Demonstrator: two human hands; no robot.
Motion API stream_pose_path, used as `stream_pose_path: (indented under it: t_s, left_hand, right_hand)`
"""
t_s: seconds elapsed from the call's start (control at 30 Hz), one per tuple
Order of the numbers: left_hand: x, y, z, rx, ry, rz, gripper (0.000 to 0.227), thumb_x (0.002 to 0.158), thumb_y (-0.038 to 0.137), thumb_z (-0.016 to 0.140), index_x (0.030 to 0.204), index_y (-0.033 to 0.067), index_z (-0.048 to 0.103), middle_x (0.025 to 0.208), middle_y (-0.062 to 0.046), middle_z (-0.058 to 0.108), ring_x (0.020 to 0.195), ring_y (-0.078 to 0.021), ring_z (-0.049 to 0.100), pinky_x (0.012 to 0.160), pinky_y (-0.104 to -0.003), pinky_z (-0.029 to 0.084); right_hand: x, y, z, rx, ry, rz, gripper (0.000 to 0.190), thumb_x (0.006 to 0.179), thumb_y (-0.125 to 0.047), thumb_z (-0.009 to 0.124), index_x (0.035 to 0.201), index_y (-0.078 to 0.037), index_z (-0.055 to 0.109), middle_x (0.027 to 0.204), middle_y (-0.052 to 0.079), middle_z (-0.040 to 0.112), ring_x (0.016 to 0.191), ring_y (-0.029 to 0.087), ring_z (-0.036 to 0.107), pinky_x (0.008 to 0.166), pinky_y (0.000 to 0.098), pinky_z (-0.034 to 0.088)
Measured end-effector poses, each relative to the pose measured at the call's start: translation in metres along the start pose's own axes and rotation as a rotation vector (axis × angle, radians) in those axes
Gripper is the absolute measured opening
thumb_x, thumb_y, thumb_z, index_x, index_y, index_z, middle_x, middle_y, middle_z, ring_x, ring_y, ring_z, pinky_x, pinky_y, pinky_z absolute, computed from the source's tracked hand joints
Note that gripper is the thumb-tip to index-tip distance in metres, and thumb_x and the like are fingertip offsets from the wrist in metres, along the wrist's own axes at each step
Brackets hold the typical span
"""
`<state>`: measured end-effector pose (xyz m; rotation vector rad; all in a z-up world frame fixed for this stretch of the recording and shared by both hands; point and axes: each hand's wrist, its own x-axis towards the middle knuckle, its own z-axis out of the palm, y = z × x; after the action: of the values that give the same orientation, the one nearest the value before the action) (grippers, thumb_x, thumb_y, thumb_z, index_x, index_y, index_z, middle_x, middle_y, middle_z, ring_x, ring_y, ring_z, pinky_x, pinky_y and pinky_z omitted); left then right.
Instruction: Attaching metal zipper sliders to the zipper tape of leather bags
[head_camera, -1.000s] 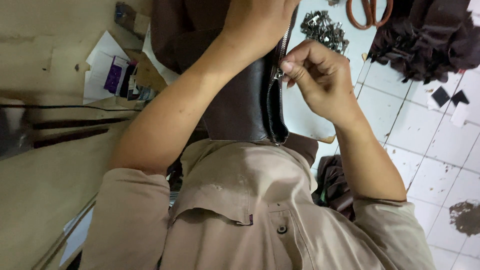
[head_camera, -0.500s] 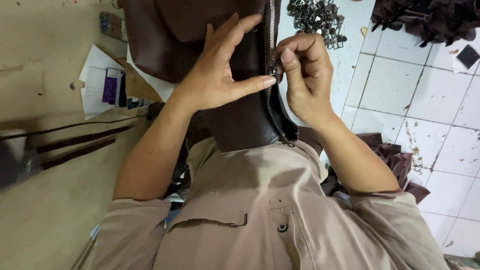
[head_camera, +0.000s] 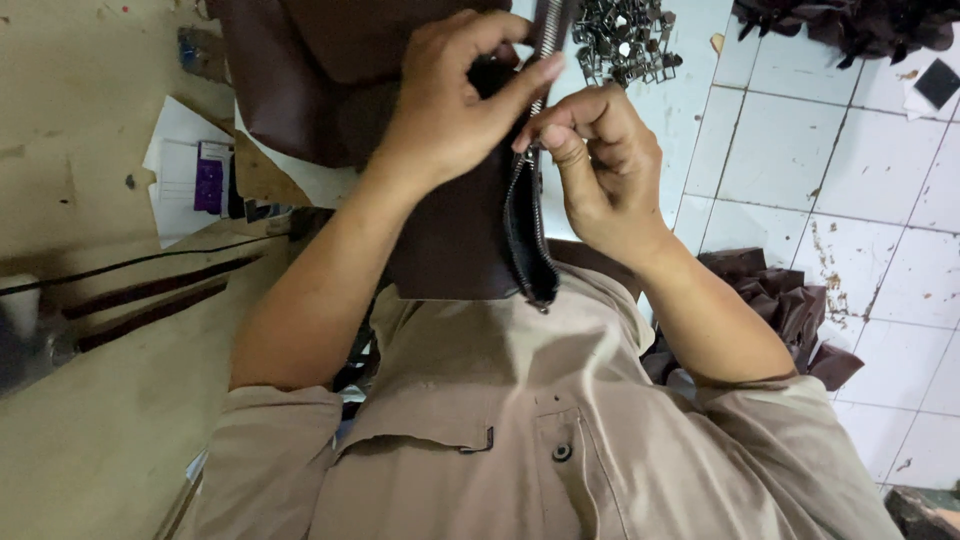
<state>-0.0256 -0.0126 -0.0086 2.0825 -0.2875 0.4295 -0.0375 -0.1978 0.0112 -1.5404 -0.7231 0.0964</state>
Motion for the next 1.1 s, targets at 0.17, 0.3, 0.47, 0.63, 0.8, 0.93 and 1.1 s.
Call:
stream_pose_path:
  t_s: [0.17, 0.3, 0.47, 0.63, 0.8, 0.93, 1.1]
  left_hand:
    - [0.007, -0.003, 0.015, 0.058, 0.095, 0.018, 0.016, 0.091, 0.016, 0.075, 0.082, 0.0130, 0.062, 0.081, 0.003, 0.065, 0.079, -0.0202, 0.061, 0.077, -0.035, 0.043]
    - [0.008, -0.010, 0.018, 0.097, 0.124, 0.098, 0.021, 0.093, 0.014, 0.072, 0.079, 0.0114, 0.057, 0.076, 0.002, 0.061, 0.072, -0.0230, 0.060, 0.071, -0.039, 0.041]
    - [0.013, -0.002, -0.002, 0.160, 0.169, 0.094, 0.021, 0.101, 0.025, 0.067, 0.085, 0.0117, 0.063, 0.079, -0.002, 0.068, 0.072, -0.0267, 0.063, 0.069, -0.042, 0.042]
    - [0.013, 0.002, -0.022, 0.258, 0.132, 0.058, 0.026, 0.107, 0.022, 0.067, 0.110, -0.0023, 0.059, 0.104, -0.023, 0.067, 0.097, -0.0419, 0.063, 0.083, -0.049, 0.046]
    - [-0.064, 0.065, -0.017, 0.231, -0.007, 0.167, 0.044, 0.103, 0.028, 0.065, 0.130, -0.0065, 0.060, 0.126, -0.023, 0.063, 0.118, -0.0413, 0.062, 0.111, -0.052, 0.047]
    - [-0.103, 0.060, 0.012, 0.394, 0.138, 0.324, 0.061, 0.088, 0.039, 0.083, 0.129, -0.0024, 0.066, 0.123, -0.020, 0.064, 0.112, -0.0373, 0.069, 0.103, -0.054, 0.052]
    - [-0.096, 0.065, 0.015, 0.446, 0.135, 0.371, 0.039, 0.091, 0.028, 0.079, 0.117, -0.0002, 0.074, 0.118, -0.015, 0.068, 0.108, -0.0341, 0.071, 0.103, -0.053, 0.053]
  right_hand:
    - [-0.008, -0.004, -0.003, -0.133, -0.053, -0.106, 0.019, 0.114, -0.013, 0.043, 0.104, 0.001, 0.051, 0.092, 0.015, 0.066, 0.088, 0.025, 0.063, 0.086, 0.0357, 0.048]
    - [-0.023, -0.007, 0.001, -0.016, -0.152, -0.189, 0.015, 0.113, -0.016, 0.039, 0.105, -0.007, 0.048, 0.092, 0.011, 0.067, 0.084, 0.024, 0.059, 0.081, 0.0353, 0.047]
    - [-0.029, 0.000, 0.016, 0.185, -0.071, 0.002, 0.017, 0.113, -0.020, 0.043, 0.105, -0.005, 0.045, 0.087, 0.013, 0.063, 0.083, 0.021, 0.060, 0.081, 0.0313, 0.048]
    - [-0.026, 0.013, 0.027, 0.278, 0.050, 0.144, 0.018, 0.112, -0.027, 0.047, 0.107, -0.009, 0.046, 0.094, 0.011, 0.066, 0.084, 0.015, 0.058, 0.080, 0.0270, 0.044]
    - [-0.023, 0.013, 0.019, 0.297, 0.148, 0.154, 0.019, 0.112, -0.027, 0.048, 0.108, -0.009, 0.047, 0.095, 0.007, 0.066, 0.069, 0.008, 0.047, 0.066, 0.0216, 0.037]
    - [-0.019, 0.027, 0.021, 0.290, 0.192, -0.003, 0.010, 0.109, -0.010, 0.050, 0.106, 0.000, 0.052, 0.090, 0.015, 0.071, 0.074, 0.013, 0.056, 0.072, 0.0257, 0.047]
    - [-0.017, 0.018, 0.011, 0.196, 0.180, 0.023, 0.009, 0.107, -0.008, 0.054, 0.105, 0.000, 0.058, 0.085, 0.014, 0.071, 0.070, 0.013, 0.057, 0.068, 0.0257, 0.049]
